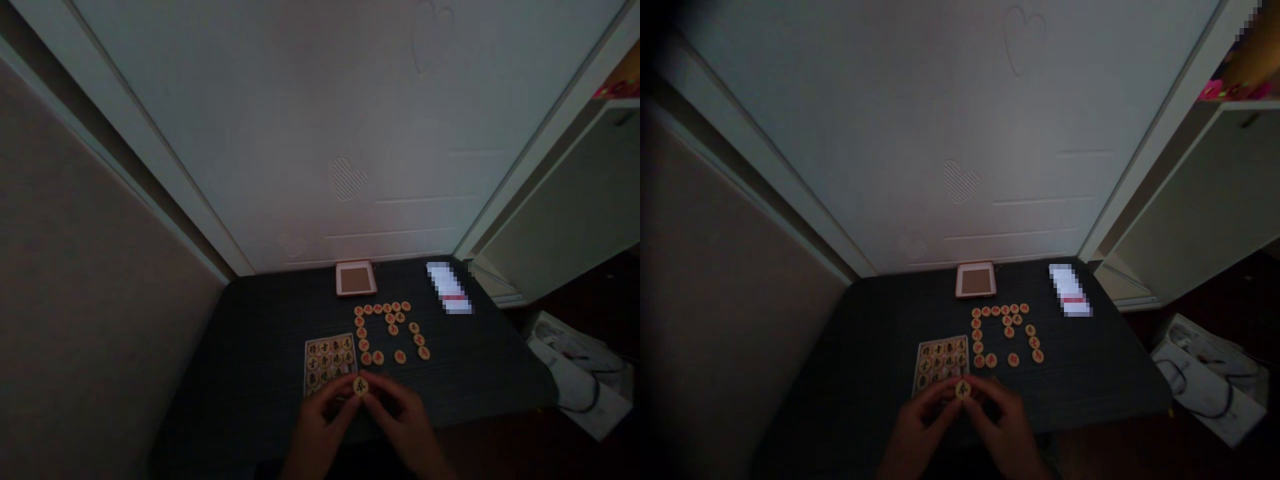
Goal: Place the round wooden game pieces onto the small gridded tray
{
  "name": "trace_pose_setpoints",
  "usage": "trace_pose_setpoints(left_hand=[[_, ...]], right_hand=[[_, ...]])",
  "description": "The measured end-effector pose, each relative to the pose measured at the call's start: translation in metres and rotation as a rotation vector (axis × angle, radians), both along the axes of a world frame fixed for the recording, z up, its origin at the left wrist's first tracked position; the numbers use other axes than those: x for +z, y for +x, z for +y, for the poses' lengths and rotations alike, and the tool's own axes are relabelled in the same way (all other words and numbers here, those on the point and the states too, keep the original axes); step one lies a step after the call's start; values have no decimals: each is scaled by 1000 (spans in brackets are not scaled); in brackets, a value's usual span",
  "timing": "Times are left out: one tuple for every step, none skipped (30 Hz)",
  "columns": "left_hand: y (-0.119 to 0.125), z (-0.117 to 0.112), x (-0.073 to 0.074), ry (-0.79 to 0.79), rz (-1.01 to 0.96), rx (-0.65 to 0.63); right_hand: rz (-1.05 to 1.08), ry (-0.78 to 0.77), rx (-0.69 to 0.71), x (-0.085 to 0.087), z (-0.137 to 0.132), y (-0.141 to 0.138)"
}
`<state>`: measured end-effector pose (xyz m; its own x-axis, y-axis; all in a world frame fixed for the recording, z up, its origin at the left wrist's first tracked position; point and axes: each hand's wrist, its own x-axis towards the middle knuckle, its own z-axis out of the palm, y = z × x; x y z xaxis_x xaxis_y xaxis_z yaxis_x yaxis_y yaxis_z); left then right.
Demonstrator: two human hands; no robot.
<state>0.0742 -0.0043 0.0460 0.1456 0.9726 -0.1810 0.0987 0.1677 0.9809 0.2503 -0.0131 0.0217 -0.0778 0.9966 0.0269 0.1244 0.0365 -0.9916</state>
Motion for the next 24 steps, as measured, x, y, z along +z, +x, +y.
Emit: trace_pose_setpoints(left_hand=[[0, 0, 1, -2, -5, -1], [-1, 0, 1, -3, -11, 0], [-1, 0, 0, -3, -15, 1], [-1, 0, 0, -3, -18, 4], [-2, 0, -1, -2, -22, 6], [-3, 0, -2, -3, -27, 7], [-3, 1, -2, -5, -35, 6], [-3, 1, -2, -7, -43, 3], [-4, 1, -2, -6, -49, -1], [-4, 1, -2, -5, -50, -7], [-4, 1, -2, -3, -47, -15], [-4, 1, -2, 0, -39, -23], [-4, 1, -2, 4, -28, -33], [-4, 1, -3, 9, -15, -45], [-4, 1, -4, 15, -2, -54], [-4, 0, -5, 23, 13, -57], [-4, 0, -7, 33, 30, -52], [-4, 0, -8, 46, 48, -41], [-4, -1, -10, 59, 65, -27], [-4, -1, -11, 74, 80, -12], [-3, -2, -11, 90, 93, -2], [-3, -2, -11, 107, 105, 3], [-3, -2, -10, 122, 115, 4], [-2, -3, -9, 133, 123, 4]], right_hand=[[-2, -8, 4, 1, 0, 0], [-4, -15, 11, 2, 0, 1], [-3, -22, 15, 3, -1, 1], [0, -29, 19, 4, -1, 1], [5, -36, 24, 6, -1, 2], [12, -44, 30, 7, -1, 2], [19, -52, 38, 8, -1, 2], [26, -61, 49, 10, -1, 2], [33, -68, 61, 10, -1, 3], [39, -72, 71, 11, -1, 3], [45, -73, 75, 11, -1, 4], [51, -72, 73, 10, -1, 4], [55, -70, 67, 9, -1, 5], [57, -67, 60, 8, -2, 6], [58, -65, 55, 7, -2, 6], [56, -66, 53, 6, -2, 7], [54, -68, 51, 6, -2, 7], [54, -67, 42, 6, -2, 7], [55, -65, 28, 6, -2, 6], [59, -65, 11, 6, -2, 6], [66, -67, -9, 7, -1, 5], [75, -73, -27, 7, -1, 4], [86, -83, -42, 8, 0, 3], [100, -97, -57, 8, 1, 2]])
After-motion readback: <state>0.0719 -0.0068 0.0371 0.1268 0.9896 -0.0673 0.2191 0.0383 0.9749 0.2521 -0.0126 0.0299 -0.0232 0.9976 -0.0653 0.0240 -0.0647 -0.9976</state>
